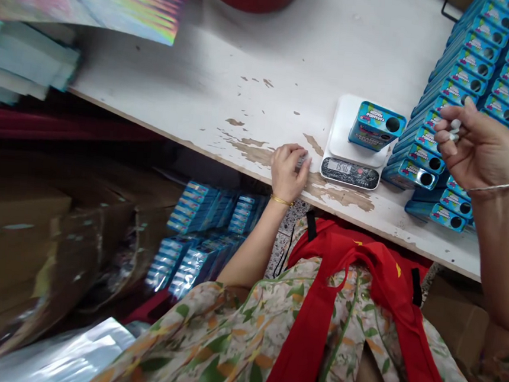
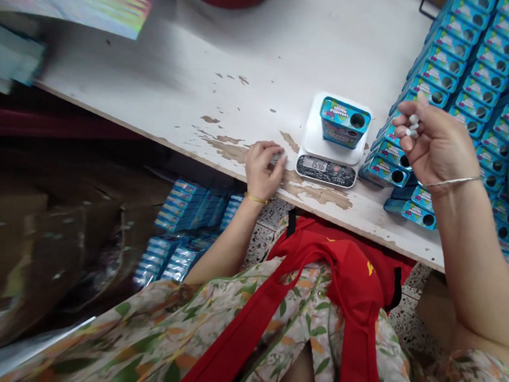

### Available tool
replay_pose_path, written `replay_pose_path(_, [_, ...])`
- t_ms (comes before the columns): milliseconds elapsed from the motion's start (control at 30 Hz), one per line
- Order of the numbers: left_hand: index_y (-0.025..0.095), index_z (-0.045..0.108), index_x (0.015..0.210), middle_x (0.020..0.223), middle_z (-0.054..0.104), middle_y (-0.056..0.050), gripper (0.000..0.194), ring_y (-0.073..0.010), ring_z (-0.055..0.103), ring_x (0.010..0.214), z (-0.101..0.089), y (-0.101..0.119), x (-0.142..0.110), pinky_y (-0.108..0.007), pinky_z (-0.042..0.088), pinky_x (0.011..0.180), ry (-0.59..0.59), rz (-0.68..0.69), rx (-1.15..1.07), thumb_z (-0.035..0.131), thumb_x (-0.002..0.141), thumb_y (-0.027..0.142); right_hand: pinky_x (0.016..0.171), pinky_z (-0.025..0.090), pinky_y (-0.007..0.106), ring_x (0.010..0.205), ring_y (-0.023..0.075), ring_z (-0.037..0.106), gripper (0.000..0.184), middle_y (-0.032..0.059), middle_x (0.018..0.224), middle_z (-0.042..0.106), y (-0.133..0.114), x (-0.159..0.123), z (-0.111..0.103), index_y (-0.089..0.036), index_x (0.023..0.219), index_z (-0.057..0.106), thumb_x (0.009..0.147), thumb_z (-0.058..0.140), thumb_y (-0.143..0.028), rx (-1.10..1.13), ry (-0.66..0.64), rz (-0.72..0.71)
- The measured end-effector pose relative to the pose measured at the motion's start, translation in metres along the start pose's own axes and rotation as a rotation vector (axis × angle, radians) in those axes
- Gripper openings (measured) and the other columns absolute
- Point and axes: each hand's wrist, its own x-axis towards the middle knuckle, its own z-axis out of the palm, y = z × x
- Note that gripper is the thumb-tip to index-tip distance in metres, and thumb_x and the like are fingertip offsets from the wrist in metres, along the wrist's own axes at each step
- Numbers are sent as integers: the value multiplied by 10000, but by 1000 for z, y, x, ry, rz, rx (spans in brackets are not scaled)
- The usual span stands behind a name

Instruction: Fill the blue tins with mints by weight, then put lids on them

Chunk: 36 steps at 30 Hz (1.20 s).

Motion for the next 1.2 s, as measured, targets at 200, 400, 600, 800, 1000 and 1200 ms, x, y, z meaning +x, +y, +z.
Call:
replay_pose_path(200, [200, 663, 1071, 1134, 654, -122, 310, -269, 601, 1135, 2, -2, 0, -448, 460, 1044, 9, 10, -13, 486, 1017, 448, 574, 449, 255, 668, 108, 608, 242, 61, 759, 682, 7, -11, -3, -189, 757, 755, 837, 642, 9, -42, 42, -46])
replay_pose_path(400, [207, 666, 1060, 1125, 654, -121, 315, -270, 606, 1123, 1, -2, 2, -450, 471, 1033, 5, 12, 5, 482, 1018, 460, 469, 379, 239, 492, 69, 516, 307, 2, 636, 657, 0, -15, 23, -179, 689, 698, 884, 637, 49, -156, 7, -131])
replay_pose_path(600, [194, 668, 1067, 1106, 658, -123, 376, -270, 615, 1096, 4, -6, -1, -457, 477, 1015, 13, 27, -5, 460, 1021, 504, 482, 372, 202, 488, 33, 516, 198, -26, 623, 644, -10, -10, 40, -122, 784, 662, 934, 640, 5, -239, -101, -196])
replay_pose_path(800, [177, 546, 1365, 1283, 603, -159, 671, -283, 568, 1242, -11, 15, 24, -442, 456, 1079, -15, 161, -135, 470, 957, 703, 452, 347, 175, 520, 35, 544, 187, 1, 729, 682, 24, -39, 31, -101, 901, 685, 883, 775, -264, 36, -320, -20])
replay_pose_path(1000, [221, 435, 1495, 1499, 501, -166, 839, -356, 426, 1418, -7, 78, 107, -521, 298, 1202, -193, 536, -93, 647, 839, 701, 430, 309, 173, 525, 44, 510, 491, -1, 694, 663, 111, -87, 30, -118, 823, 693, 698, 860, -563, 163, -499, 326])
replay_pose_path(1200, [165, 602, 1251, 1089, 674, -100, 457, -273, 615, 1048, -19, 101, 135, -442, 453, 971, -356, 625, -44, 642, 917, 474, 428, 256, 196, 455, 34, 431, 475, -7, 631, 633, 162, -115, 0, -133, 792, 679, 719, 834, -576, 120, -405, 362])
